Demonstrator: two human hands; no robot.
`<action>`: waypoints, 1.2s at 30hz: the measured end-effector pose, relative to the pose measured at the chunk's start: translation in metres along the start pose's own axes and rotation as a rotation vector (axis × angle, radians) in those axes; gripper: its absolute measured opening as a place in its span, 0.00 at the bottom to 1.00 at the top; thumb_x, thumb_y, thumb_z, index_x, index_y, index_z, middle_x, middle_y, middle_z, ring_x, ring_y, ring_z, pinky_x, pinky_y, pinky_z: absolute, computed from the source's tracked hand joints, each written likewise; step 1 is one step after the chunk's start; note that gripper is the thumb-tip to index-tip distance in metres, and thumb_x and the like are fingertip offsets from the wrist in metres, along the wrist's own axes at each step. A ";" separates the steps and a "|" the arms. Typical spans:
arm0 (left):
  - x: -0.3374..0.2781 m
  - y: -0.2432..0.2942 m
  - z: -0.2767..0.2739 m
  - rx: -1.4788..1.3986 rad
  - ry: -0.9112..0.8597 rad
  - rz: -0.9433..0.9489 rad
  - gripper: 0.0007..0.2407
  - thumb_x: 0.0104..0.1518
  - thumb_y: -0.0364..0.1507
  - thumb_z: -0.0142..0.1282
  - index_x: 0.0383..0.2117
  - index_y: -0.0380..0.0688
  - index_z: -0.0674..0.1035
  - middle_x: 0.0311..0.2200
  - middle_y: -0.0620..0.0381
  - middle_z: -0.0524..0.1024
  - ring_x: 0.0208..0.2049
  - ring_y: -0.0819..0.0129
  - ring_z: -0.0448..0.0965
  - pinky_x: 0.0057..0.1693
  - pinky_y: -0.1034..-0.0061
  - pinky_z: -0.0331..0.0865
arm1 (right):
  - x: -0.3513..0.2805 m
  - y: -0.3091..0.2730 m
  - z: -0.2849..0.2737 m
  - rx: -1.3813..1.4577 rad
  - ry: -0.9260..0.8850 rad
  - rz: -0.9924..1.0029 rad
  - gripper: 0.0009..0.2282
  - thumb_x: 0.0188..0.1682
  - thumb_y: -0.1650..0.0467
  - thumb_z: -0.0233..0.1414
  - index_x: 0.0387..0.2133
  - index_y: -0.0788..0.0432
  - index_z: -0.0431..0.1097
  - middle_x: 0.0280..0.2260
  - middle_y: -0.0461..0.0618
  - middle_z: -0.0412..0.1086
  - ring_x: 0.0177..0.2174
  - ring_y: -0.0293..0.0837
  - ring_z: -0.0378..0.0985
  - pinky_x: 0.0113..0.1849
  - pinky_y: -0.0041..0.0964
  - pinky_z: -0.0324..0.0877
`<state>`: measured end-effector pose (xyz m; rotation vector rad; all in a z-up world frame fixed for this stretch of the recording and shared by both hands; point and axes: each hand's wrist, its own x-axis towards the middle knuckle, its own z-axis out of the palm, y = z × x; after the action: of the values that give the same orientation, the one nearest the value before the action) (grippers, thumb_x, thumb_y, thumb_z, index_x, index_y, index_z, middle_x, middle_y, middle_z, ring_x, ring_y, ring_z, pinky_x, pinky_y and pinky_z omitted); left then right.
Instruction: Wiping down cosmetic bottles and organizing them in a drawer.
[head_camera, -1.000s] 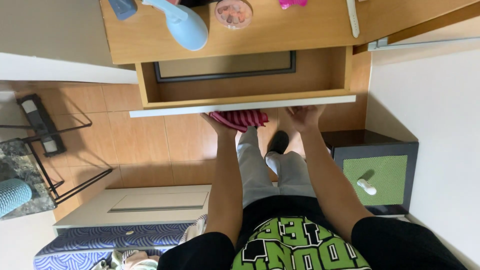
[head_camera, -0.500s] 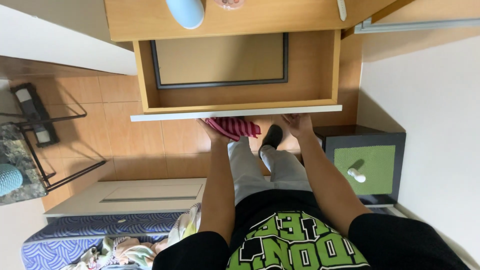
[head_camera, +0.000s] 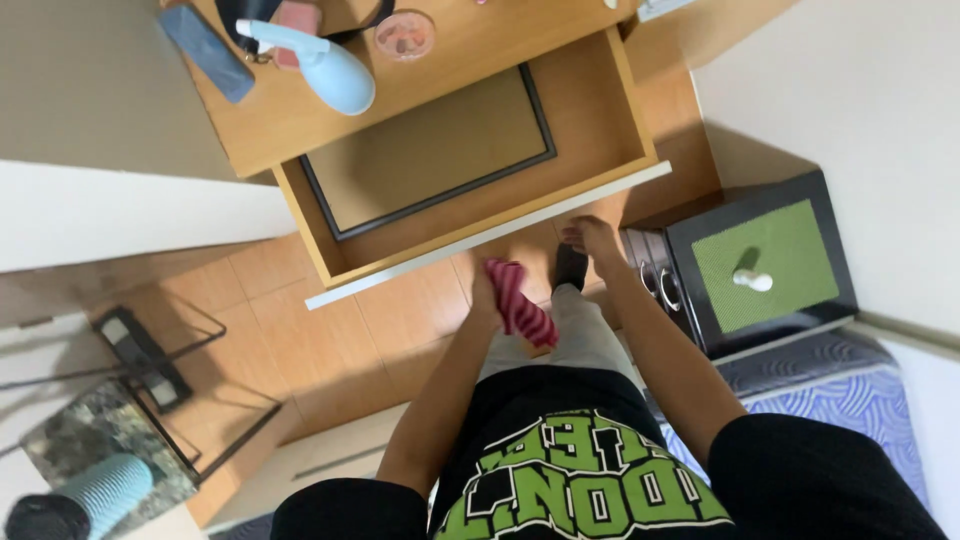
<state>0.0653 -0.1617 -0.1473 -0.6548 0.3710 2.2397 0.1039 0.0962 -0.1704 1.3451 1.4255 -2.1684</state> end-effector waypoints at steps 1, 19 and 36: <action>-0.010 -0.008 0.035 0.015 -0.004 -0.019 0.18 0.74 0.45 0.46 0.39 0.43 0.78 0.31 0.54 0.77 0.34 0.62 0.79 0.45 0.65 0.77 | -0.033 -0.005 0.010 0.020 0.014 -0.006 0.14 0.54 0.65 0.47 0.48 0.59 0.69 0.41 0.52 0.76 0.41 0.48 0.78 0.43 0.42 0.70; -0.014 -0.129 0.188 1.098 -0.334 -0.866 0.15 0.63 0.33 0.59 0.50 0.34 0.78 0.43 0.49 0.82 0.42 0.67 0.83 0.52 0.72 0.76 | -0.290 -0.022 -0.130 0.853 0.190 -0.386 0.07 0.54 0.73 0.48 0.42 0.62 0.70 0.34 0.50 0.77 0.33 0.42 0.81 0.38 0.36 0.79; -0.035 -0.242 0.165 0.230 -0.045 -0.735 0.26 0.56 0.28 0.54 0.62 0.30 0.66 0.56 0.36 0.73 0.56 0.46 0.76 0.61 0.55 0.69 | -0.071 0.110 -0.423 -0.688 0.701 -0.090 0.44 0.40 0.65 0.68 0.70 0.50 0.48 0.65 0.70 0.51 0.56 0.70 0.65 0.51 0.59 0.69</action>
<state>0.2081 0.0539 -0.0057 -0.5079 0.2963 1.4845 0.4501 0.3651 -0.2298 1.8072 2.2107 -1.0353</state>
